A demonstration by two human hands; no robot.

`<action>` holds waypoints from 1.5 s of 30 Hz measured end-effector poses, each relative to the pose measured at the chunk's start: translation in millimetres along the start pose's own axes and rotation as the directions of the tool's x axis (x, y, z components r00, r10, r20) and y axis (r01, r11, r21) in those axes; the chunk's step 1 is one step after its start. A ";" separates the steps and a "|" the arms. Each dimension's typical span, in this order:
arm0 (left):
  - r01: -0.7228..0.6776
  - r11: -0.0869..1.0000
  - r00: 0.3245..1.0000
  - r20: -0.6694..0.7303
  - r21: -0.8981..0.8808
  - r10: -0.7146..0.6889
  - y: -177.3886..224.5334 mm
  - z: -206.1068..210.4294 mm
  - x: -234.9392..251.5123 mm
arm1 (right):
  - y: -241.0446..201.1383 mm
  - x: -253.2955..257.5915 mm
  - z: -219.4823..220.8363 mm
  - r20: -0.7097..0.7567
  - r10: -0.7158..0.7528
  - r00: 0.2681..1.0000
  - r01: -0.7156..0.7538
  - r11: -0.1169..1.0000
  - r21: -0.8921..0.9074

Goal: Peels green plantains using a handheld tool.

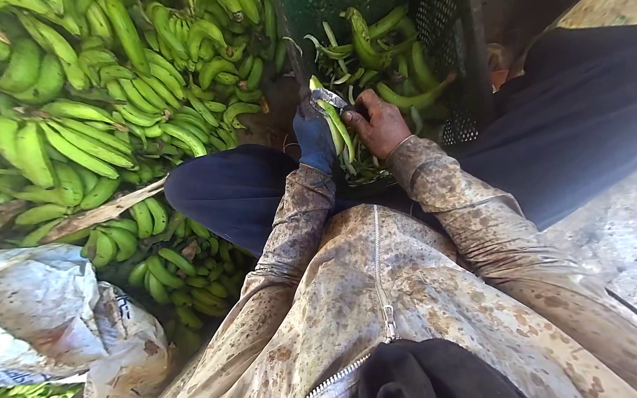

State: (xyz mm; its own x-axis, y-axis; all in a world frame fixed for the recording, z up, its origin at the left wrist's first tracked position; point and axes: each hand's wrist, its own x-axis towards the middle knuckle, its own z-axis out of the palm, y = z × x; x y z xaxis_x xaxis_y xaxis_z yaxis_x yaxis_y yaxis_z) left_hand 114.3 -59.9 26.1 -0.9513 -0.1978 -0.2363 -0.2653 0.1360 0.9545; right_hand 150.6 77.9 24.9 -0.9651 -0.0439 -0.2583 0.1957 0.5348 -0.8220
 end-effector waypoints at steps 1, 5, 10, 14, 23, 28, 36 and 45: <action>-0.042 0.995 0.999 0.037 0.087 0.039 -0.6 -2.4 -1.8 | -1.8 3.9 -5.5 -0.002 0.035 0.999 -0.035 0.999 -0.014; -0.204 0.959 0.933 0.336 0.194 0.131 -5.4 -13.5 -12.6 | 2.3 21.3 -36.0 -0.037 0.202 0.979 -0.204 0.976 -0.069; 0.349 0.866 0.912 0.341 -0.359 -0.226 6.3 -15.6 6.4 | 5.9 4.9 -36.6 -0.091 0.073 0.993 -0.072 0.997 0.012; 0.391 0.693 0.920 0.279 -0.606 -0.275 1.0 -31.7 31.1 | 9.7 -14.5 -8.6 0.020 -0.192 0.981 0.192 0.981 0.019; 0.407 0.859 0.780 0.608 -0.310 -0.149 -7.3 -24.3 5.8 | 20.9 24.6 -28.0 -0.039 0.253 0.967 -0.252 0.967 0.038; 0.139 0.952 0.875 0.417 0.274 -0.247 14.6 -41.5 5.6 | 3.6 4.5 -48.4 -0.198 0.322 0.926 -0.300 0.945 0.131; -0.243 0.924 0.882 0.464 0.294 0.084 91.0 27.8 9.9 | -37.9 -30.7 -195.8 -0.232 0.178 0.956 -0.175 0.984 0.036; -0.737 0.581 0.420 0.440 -0.344 0.794 382.3 228.0 33.8 | 6.6 -8.7 -217.0 -0.471 0.357 0.807 0.059 0.744 0.665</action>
State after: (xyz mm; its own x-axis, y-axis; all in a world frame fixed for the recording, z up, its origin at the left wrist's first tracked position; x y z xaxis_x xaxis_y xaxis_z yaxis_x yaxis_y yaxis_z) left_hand -54.9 206.7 341.6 -0.6790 0.4522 0.5783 0.6013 -0.1092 0.7915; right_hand 122.5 265.0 131.9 -0.7909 0.5526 -0.2630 0.2049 -0.1658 -0.9646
